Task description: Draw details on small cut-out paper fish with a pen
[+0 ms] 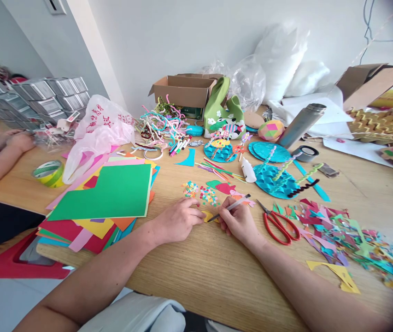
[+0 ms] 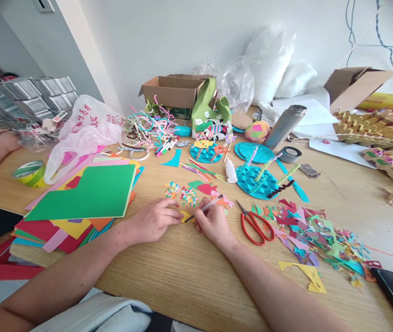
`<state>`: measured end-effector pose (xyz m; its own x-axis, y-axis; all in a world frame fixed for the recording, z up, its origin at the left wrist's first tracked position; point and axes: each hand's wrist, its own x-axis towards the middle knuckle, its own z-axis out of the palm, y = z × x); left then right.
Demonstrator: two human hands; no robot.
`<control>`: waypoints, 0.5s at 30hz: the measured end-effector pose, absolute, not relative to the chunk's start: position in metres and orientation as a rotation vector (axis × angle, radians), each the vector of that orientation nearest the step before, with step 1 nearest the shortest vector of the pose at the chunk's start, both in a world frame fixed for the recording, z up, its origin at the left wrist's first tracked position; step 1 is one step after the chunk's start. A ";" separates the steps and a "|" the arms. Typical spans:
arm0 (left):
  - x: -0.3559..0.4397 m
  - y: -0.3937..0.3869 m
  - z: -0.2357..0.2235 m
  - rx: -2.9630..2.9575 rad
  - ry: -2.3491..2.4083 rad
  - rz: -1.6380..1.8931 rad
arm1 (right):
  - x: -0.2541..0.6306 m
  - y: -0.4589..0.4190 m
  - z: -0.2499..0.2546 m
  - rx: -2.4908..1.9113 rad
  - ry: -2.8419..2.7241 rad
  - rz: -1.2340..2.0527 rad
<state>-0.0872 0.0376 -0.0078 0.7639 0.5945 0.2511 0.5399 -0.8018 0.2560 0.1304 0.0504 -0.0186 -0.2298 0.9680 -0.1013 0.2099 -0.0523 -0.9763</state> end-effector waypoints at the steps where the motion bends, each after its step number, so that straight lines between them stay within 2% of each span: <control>1: -0.087 0.038 -0.008 2.791 0.906 0.479 | 0.130 0.050 -0.019 -1.295 -1.508 1.340; 15: -0.087 0.037 -0.008 2.789 0.912 0.481 | 0.134 0.050 -0.024 -1.287 -1.495 1.309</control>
